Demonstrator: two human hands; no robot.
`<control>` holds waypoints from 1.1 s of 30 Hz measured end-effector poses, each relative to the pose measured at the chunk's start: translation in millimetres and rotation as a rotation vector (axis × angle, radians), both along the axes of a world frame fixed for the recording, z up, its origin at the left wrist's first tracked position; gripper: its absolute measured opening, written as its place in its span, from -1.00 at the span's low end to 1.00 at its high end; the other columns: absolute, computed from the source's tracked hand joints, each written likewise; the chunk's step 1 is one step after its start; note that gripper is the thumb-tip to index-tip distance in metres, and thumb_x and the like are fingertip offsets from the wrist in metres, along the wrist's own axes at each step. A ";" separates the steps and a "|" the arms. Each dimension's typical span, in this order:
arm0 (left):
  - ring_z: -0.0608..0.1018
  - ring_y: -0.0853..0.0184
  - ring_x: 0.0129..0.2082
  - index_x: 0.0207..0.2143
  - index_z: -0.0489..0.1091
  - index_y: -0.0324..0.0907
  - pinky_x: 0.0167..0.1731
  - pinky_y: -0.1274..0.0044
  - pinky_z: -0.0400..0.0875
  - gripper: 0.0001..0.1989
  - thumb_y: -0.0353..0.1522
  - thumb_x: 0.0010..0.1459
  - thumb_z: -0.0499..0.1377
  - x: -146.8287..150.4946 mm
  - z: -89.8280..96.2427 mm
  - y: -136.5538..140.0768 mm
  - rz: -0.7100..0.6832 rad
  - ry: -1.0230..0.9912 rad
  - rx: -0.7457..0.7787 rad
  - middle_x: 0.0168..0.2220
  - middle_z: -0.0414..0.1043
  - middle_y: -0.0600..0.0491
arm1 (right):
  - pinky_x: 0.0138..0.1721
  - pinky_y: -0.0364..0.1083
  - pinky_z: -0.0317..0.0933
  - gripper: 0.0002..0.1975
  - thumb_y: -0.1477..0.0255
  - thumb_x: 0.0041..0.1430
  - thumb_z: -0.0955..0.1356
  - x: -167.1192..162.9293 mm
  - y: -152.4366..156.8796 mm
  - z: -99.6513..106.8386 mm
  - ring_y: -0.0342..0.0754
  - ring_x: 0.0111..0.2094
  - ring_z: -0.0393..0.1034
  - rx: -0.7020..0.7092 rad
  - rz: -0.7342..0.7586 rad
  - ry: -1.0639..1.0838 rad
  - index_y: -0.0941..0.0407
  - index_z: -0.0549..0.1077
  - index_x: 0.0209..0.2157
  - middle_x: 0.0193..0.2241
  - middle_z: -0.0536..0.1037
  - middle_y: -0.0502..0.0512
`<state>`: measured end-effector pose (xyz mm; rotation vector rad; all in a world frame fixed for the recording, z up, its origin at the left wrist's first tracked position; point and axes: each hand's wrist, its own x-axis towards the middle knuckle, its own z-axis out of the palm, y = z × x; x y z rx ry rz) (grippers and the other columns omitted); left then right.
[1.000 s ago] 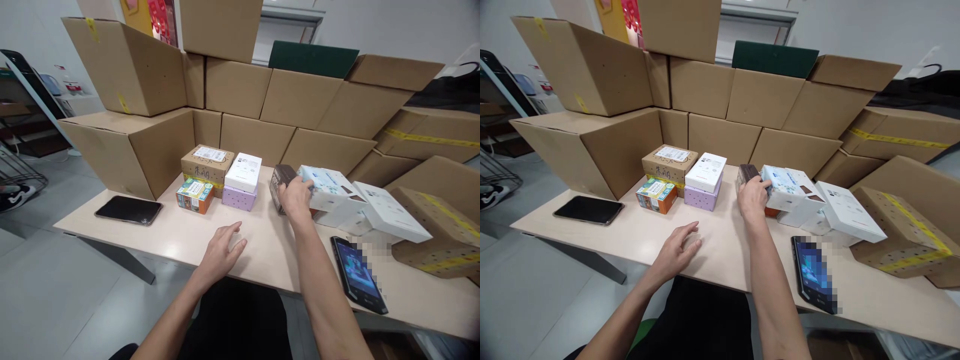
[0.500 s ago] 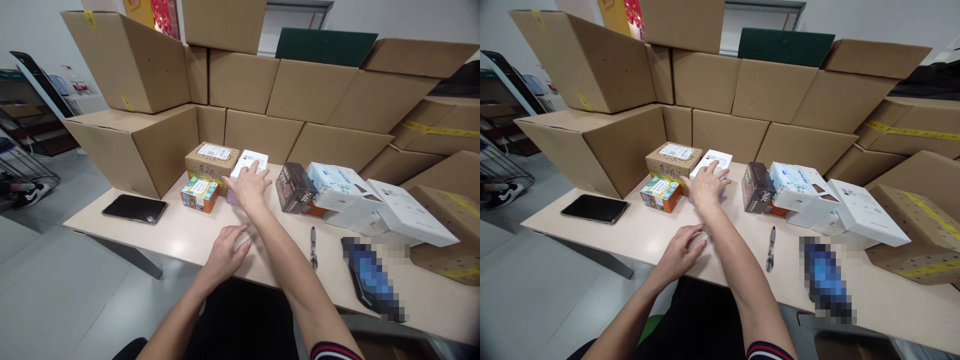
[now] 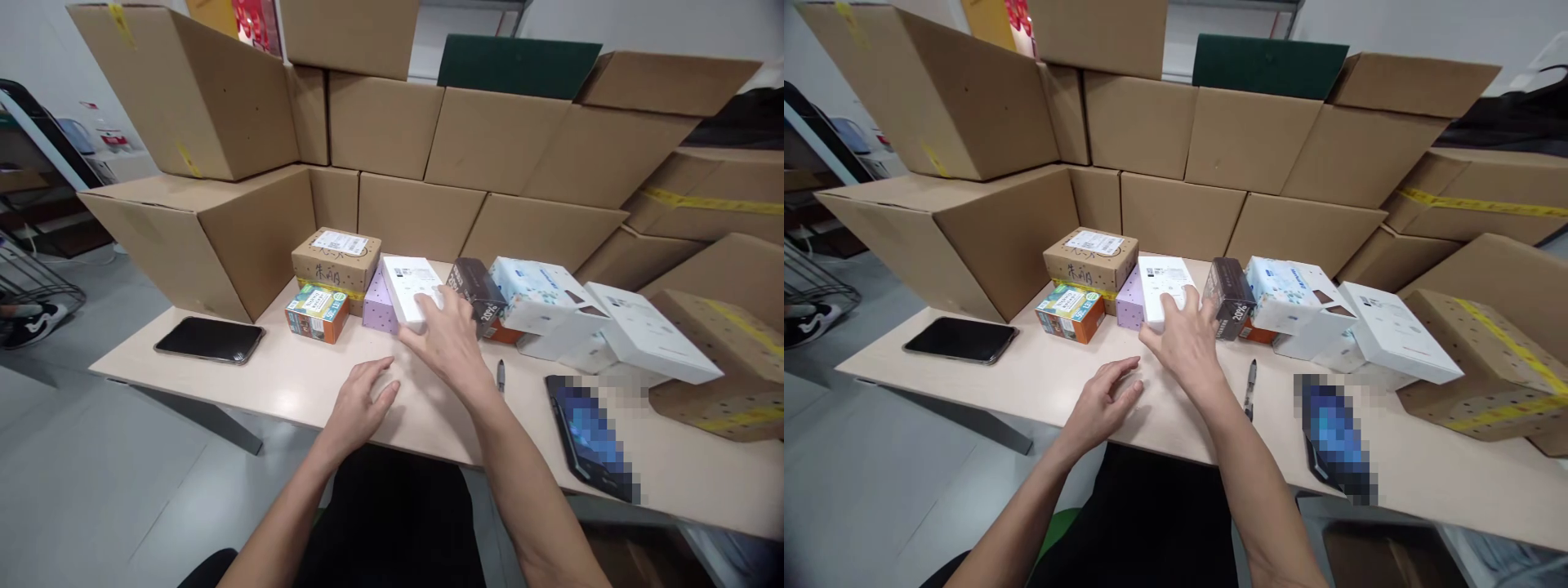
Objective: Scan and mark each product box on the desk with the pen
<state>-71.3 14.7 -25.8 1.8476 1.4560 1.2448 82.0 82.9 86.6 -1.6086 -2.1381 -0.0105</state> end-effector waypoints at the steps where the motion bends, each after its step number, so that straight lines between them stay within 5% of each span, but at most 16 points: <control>1: 0.51 0.15 0.10 0.14 0.37 -0.10 0.14 0.24 0.39 -0.60 -0.25 0.27 0.17 -0.5 -2.1 0.7 0.006 -0.039 -0.001 0.08 0.48 -0.10 | 0.10 0.34 0.18 -0.54 0.25 0.13 0.38 9.9 -7.8 -2.9 0.40 0.21 0.12 0.050 0.008 0.057 0.09 0.43 0.06 0.21 0.21 0.34; 5: 0.52 0.18 0.09 0.18 0.33 -0.12 0.10 0.30 0.44 -0.54 -0.17 0.27 0.17 -3.0 -10.0 4.3 0.113 -0.314 -0.003 0.12 0.44 -0.13 | 0.25 0.29 0.08 -0.55 0.28 0.12 0.37 56.3 -55.1 -22.9 0.26 0.28 0.11 0.189 0.152 0.291 0.05 0.38 0.06 0.25 0.14 0.26; 9: 0.47 0.16 0.17 0.20 0.31 -0.15 0.13 0.31 0.41 -0.48 -0.06 0.34 0.03 -6.4 -12.0 6.2 0.217 -0.562 -0.001 0.20 0.38 -0.15 | 0.23 0.30 0.13 -0.45 0.39 0.06 0.40 91.0 -93.1 -52.2 0.28 0.31 0.06 0.199 0.390 0.297 0.04 0.31 0.12 0.28 0.06 0.28; 14: 0.47 0.15 0.17 0.14 0.39 -0.18 0.19 0.30 0.32 -0.44 -0.01 0.36 -0.06 -7.4 -11.1 4.1 0.248 -0.519 0.018 0.12 0.47 -0.13 | 0.19 0.31 0.18 -0.46 0.46 0.01 0.38 102.7 -92.6 -85.9 0.30 0.32 0.03 0.064 0.517 0.187 0.05 0.31 0.08 0.29 0.07 0.30; 20: 0.51 0.15 0.09 0.17 0.34 -0.15 0.08 0.31 0.40 -0.47 -0.03 0.33 0.03 -4.1 -9.0 3.0 0.255 -0.390 -0.063 0.12 0.44 -0.14 | 0.22 0.39 0.11 -0.43 0.39 0.18 0.36 107.4 -97.4 -102.0 0.32 0.41 -0.21 -0.005 0.323 0.139 -0.02 0.24 0.22 0.39 -0.10 0.27; 29: 0.54 0.17 -0.02 0.09 0.40 -0.15 0.03 0.33 0.41 -0.57 -0.11 0.35 0.01 0.5 4.8 -0.1 0.255 -0.165 -0.061 -0.05 0.53 -0.07 | -0.01 0.10 0.45 -0.45 0.19 0.29 0.32 102.1 -111.0 -118.0 0.24 0.36 0.05 -0.205 0.007 0.490 0.01 0.25 0.26 0.40 -0.06 0.29; 33: 0.53 0.16 0.05 0.06 0.42 -0.15 0.08 0.34 0.40 -0.59 -0.13 0.35 0.01 1.6 4.0 0.8 0.243 -0.135 -0.041 0.03 0.51 -0.08 | 0.02 0.14 0.44 -0.40 0.14 0.28 0.32 95.0 -116.0 -122.3 0.22 0.32 0.12 -0.133 -0.077 0.492 -0.02 0.21 0.29 0.31 0.15 0.28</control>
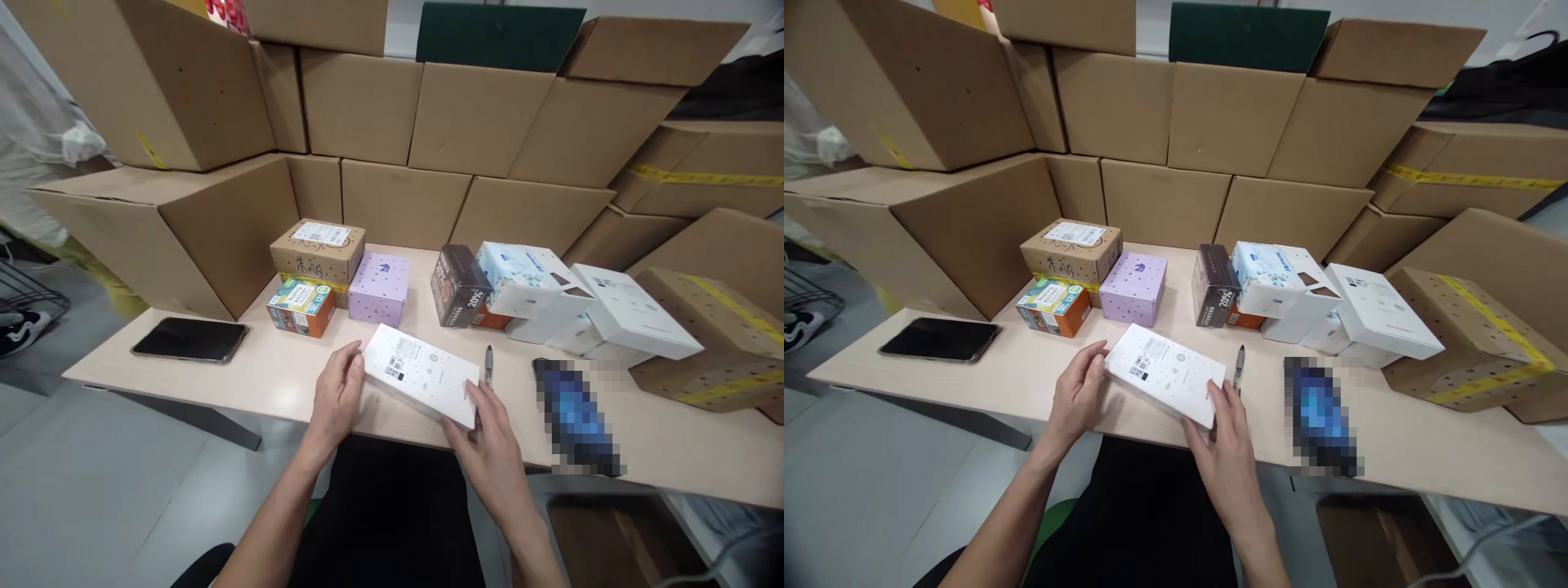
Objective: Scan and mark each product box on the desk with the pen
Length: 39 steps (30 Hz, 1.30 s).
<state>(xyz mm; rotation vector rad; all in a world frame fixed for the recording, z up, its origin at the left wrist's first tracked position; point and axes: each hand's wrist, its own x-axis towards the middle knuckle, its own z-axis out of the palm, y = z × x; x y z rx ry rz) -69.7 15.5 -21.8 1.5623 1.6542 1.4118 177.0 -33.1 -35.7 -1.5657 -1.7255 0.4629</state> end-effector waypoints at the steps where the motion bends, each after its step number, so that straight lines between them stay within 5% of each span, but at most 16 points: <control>1: 0.52 0.16 0.06 0.08 0.41 -0.15 0.08 0.33 0.40 -0.59 -0.13 0.35 0.01 0.3 -0.1 0.0 -0.001 0.007 -0.007 0.04 0.50 -0.08 | 0.03 0.16 0.43 -0.40 0.14 0.28 0.33 -2.1 -1.1 -1.4 0.22 0.30 0.15 0.027 -0.021 -0.007 -0.01 0.21 0.28 0.27 0.21 0.29; 6: 0.53 0.16 0.07 0.08 0.41 -0.15 0.07 0.33 0.41 -0.59 -0.13 0.35 0.03 -1.3 -2.0 -2.0 -0.012 -0.026 -0.010 0.06 0.51 -0.06 | 0.03 0.15 0.41 -0.48 0.13 0.28 0.32 -9.4 -2.8 -1.6 0.19 0.22 0.25 0.099 -0.053 -0.012 0.05 0.32 0.20 0.18 0.34 0.31; 11: 0.53 0.16 0.07 0.02 0.47 -0.14 0.06 0.38 0.43 -0.65 -0.16 0.32 0.10 -7.0 -5.9 -7.6 -0.032 -0.236 0.155 0.04 0.53 -0.05 | 0.04 0.15 0.38 -0.54 0.14 0.31 0.29 -8.3 0.9 15.7 0.15 0.15 0.33 0.080 -0.088 0.096 0.01 0.37 0.16 0.12 0.40 0.25; 17: 0.47 0.17 0.11 0.06 0.49 -0.07 0.11 0.36 0.38 -0.69 -0.28 0.33 0.10 -11.6 -6.2 -9.6 -0.125 -0.216 0.395 0.06 0.50 -0.02 | 0.23 0.15 0.21 -0.27 0.17 0.23 0.38 0.4 7.8 30.5 0.14 0.28 0.18 0.056 0.010 0.168 -0.01 0.09 0.35 0.25 0.20 0.24; 20: 0.45 0.16 0.10 0.13 0.45 -0.07 0.05 0.35 0.40 -0.64 -0.29 0.33 0.09 -13.3 -7.2 -8.7 -0.158 -0.164 0.434 0.07 0.46 -0.06 | 0.16 0.09 0.29 -0.36 0.19 0.26 0.35 8.3 13.2 33.6 0.12 0.25 0.21 0.013 0.041 0.178 -0.03 0.15 0.32 0.22 0.24 0.21; 25: 0.46 0.18 0.03 0.20 0.38 -0.10 -0.05 0.38 0.43 -0.57 -0.24 0.31 0.12 -9.8 -4.6 -7.2 -0.115 -0.108 0.449 0.05 0.41 -0.09 | -0.05 0.03 0.40 -0.47 0.14 0.21 0.37 16.1 26.4 34.4 0.08 0.02 0.38 -0.033 0.047 0.230 0.03 0.36 0.16 0.05 0.36 0.21; 34: 0.49 0.16 0.10 0.09 0.42 -0.13 0.08 0.40 0.38 -0.59 -0.15 0.27 0.17 7.8 -2.1 1.2 -0.038 -0.357 0.219 0.10 0.47 -0.06 | -0.29 -0.04 0.37 -0.40 0.07 0.26 0.30 21.1 42.8 30.0 -0.07 -0.33 0.41 -0.087 0.042 0.325 0.05 0.30 0.25 -0.04 0.43 0.18; 39: 0.44 0.14 0.19 0.16 0.35 -0.15 0.16 0.38 0.33 -0.51 -0.10 0.27 0.16 7.5 -0.4 2.2 -0.075 -0.379 0.129 0.19 0.41 -0.08 | -0.26 0.00 0.31 -0.42 0.04 0.24 0.28 39.8 56.2 28.5 -0.06 -0.39 0.36 0.016 -0.247 0.106 0.13 0.41 0.13 -0.13 0.43 0.20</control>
